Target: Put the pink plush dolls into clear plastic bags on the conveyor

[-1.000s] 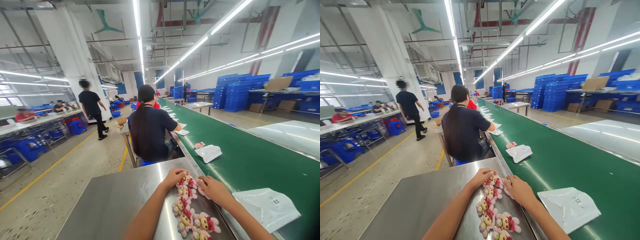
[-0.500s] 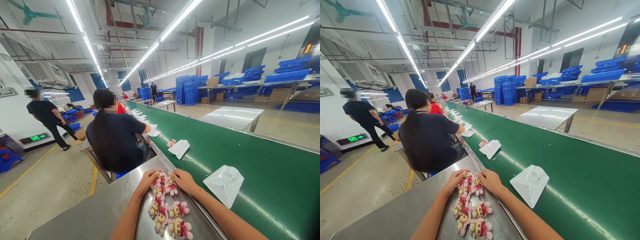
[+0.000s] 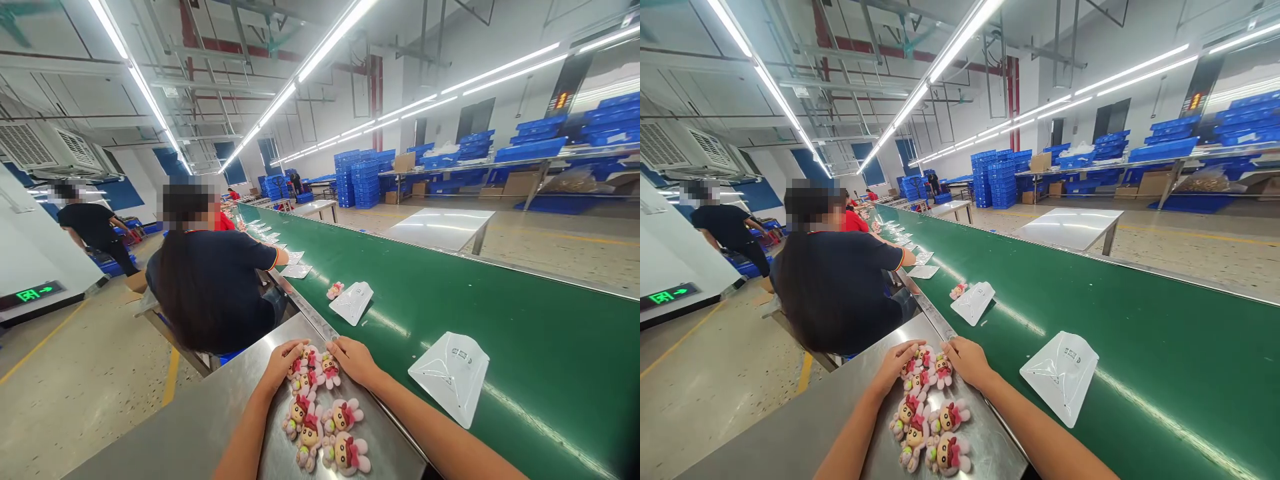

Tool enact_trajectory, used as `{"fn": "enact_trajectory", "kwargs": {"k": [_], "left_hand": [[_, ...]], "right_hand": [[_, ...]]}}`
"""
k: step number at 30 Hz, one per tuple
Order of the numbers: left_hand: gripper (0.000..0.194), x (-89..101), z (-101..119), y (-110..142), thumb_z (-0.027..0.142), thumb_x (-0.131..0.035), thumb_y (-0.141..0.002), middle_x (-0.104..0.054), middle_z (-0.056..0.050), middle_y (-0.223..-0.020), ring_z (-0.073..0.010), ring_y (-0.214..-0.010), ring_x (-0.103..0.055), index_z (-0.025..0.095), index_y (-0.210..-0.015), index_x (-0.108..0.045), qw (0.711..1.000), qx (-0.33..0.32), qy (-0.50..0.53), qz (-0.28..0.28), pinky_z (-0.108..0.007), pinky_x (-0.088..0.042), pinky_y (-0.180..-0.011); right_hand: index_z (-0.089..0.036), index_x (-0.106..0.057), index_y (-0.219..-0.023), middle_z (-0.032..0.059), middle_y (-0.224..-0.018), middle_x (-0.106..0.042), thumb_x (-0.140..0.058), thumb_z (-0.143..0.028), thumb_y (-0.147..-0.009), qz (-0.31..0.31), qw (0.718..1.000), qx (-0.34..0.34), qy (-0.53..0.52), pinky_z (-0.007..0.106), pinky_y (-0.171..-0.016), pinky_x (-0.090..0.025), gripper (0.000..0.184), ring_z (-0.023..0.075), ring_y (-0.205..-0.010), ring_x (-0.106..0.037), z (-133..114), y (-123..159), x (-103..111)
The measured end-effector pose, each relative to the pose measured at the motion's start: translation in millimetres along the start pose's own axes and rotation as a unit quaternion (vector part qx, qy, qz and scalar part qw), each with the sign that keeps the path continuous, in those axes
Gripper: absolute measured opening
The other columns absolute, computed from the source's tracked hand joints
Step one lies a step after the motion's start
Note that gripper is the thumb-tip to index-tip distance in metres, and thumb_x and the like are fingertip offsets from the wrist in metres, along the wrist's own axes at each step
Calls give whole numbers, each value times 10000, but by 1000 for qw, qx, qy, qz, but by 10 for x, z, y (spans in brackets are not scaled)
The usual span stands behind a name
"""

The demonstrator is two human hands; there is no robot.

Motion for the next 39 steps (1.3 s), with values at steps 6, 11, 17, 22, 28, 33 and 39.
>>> {"fn": "enact_trajectory", "kwargs": {"k": [6,11,17,22,28,33,39], "left_hand": [[428,-2,20,13,485,-546,-742,-696,-77,-966,-244,-934,-600,163,-980,-695,1000,20,23,-8,-318,-454,-819],[413,-2,40,21,473,-552,-744,-694,-82,-974,-252,-950,-594,166,-980,-697,999,17,25,-11,-336,-438,-848],[403,-3,49,28,467,-585,-719,-695,-88,-974,-246,-915,-607,167,-959,-705,999,24,47,-10,-334,-443,-839],[389,-1,30,19,460,-586,-712,-691,-75,-993,-248,-945,-594,170,-940,-711,999,19,41,3,-325,-443,-840],[389,-14,-31,-23,459,-567,-732,-696,-82,-976,-248,-936,-603,168,-949,-707,999,20,35,4,-336,-436,-861],[382,-24,0,-28,447,-525,-775,-666,-78,-1074,-250,-1017,-577,178,-995,-683,999,2,42,-3,-351,-414,-910],[380,-23,-7,-9,429,-513,-798,-649,-71,-1114,-234,-1071,-554,189,-1062,-645,998,-4,62,4,-348,-394,-953]], "right_hand": [[-199,-590,-718,21,-763,-599,-198,-496,-925,-6,1000,-13,-3,226,-609,-328,534,140,-698,-551,2,2,10],[-195,-588,-725,23,-768,-605,-204,-474,-931,-6,1000,-9,3,228,-615,-331,518,142,-709,-557,5,1,11],[-190,-594,-740,28,-776,-607,-189,-461,-938,-8,1000,-9,2,228,-629,-336,526,141,-725,-561,5,-5,6],[-191,-594,-735,27,-770,-609,-210,-451,-937,-2,1000,-7,1,232,-639,-343,506,142,-719,-558,28,7,-11],[-190,-611,-768,24,-750,-609,-282,-390,-926,28,1000,-6,1,237,-646,-366,417,140,-707,-550,-33,-144,59],[-216,-593,-996,31,-967,-619,-313,-324,-914,62,994,7,84,243,-769,-382,311,144,-909,-543,-183,-841,245],[-137,-483,-1225,128,-1255,-506,-404,-410,-863,23,988,-54,141,345,-905,-347,461,256,-1142,-444,-3,-1799,76]]}}
Point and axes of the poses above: each hand's wrist, its own y-axis away from the middle knuckle, its own x-axis out of the back of the hand, z = x × y, the point moved 4 cm from there along -y, towards the middle knuckle
